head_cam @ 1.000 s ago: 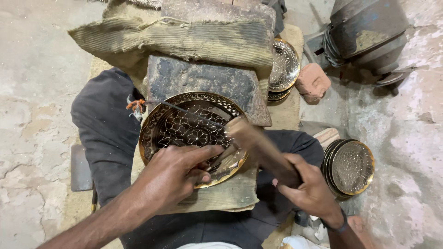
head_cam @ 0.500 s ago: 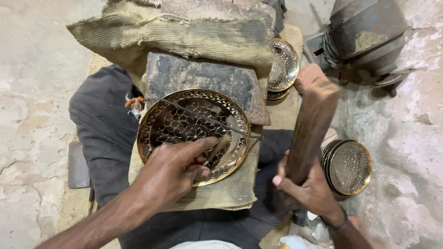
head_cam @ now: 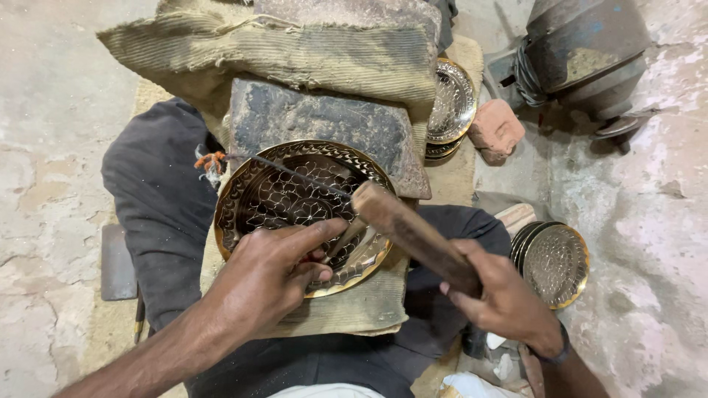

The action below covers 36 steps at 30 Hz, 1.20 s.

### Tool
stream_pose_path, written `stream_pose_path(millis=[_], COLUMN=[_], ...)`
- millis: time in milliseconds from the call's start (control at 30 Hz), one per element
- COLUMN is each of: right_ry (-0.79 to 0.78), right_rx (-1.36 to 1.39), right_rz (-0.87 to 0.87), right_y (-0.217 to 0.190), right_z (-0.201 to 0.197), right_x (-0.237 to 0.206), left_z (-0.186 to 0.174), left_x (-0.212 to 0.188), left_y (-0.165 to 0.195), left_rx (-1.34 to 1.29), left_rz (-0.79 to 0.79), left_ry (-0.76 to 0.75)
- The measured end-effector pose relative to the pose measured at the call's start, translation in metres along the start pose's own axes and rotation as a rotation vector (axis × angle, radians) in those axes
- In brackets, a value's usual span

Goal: The person uses a hammer and chisel to engrave a decorative floral pattern into a brass plate. The plate rests on a cushioned block on the floor, and the person repeatedly strikes the chisel to create indentations in the metal.

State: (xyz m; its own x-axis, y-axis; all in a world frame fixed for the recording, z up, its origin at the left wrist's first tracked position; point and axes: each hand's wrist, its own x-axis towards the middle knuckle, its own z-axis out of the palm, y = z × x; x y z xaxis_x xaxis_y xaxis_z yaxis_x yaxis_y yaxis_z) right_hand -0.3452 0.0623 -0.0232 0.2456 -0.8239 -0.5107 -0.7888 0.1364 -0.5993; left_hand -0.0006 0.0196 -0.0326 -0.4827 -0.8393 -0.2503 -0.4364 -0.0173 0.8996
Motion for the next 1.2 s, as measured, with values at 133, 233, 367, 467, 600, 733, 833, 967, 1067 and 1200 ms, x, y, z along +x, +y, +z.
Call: stream_pose_path(millis=[133,233,367,467,600,733,833,967,1067,1200], right_ry=[0.259,0.186,0.169,0.249,0.122,0.235,0.148,0.181,0.204,0.356], right_rx=[0.031,-0.032,-0.015,-0.021,-0.009,0.001,-0.032,0.016,-0.032,-0.108], right_rz=[-0.267,-0.224,-0.099,-0.174,-0.280,-0.177,-0.071,-0.296,-0.207,-0.251], right_y=[-0.002,-0.007,-0.011,-0.010,-0.006,-0.005,-0.008,-0.013,-0.012,-0.007], right_z=[0.000,0.000,-0.001,-0.001,0.001,0.005,0.007,0.012,0.012,0.011], right_x=[-0.001,0.000,0.000,0.000,0.001,0.001,0.000,-0.004,-0.009,-0.011], left_z=[0.001,0.000,-0.002,-0.005,-0.005,-0.005,-0.004,-0.002,-0.001,0.000], left_x=[0.000,0.000,-0.002,-0.001,-0.001,-0.002,-0.001,-0.001,-0.001,-0.001], left_y=[-0.002,-0.001,0.002,0.004,0.006,0.005,0.003,0.001,0.003,0.008], left_rx=[-0.012,-0.014,-0.004,0.022,0.022,0.036,0.047,0.041,-0.066,-0.058], left_rz=[0.082,0.169,0.110,0.113,0.085,0.129,0.077,0.099,0.096,0.050], left_ry=[0.053,0.089,0.077,0.077,0.059,0.071,0.035,0.028,0.010,0.021])
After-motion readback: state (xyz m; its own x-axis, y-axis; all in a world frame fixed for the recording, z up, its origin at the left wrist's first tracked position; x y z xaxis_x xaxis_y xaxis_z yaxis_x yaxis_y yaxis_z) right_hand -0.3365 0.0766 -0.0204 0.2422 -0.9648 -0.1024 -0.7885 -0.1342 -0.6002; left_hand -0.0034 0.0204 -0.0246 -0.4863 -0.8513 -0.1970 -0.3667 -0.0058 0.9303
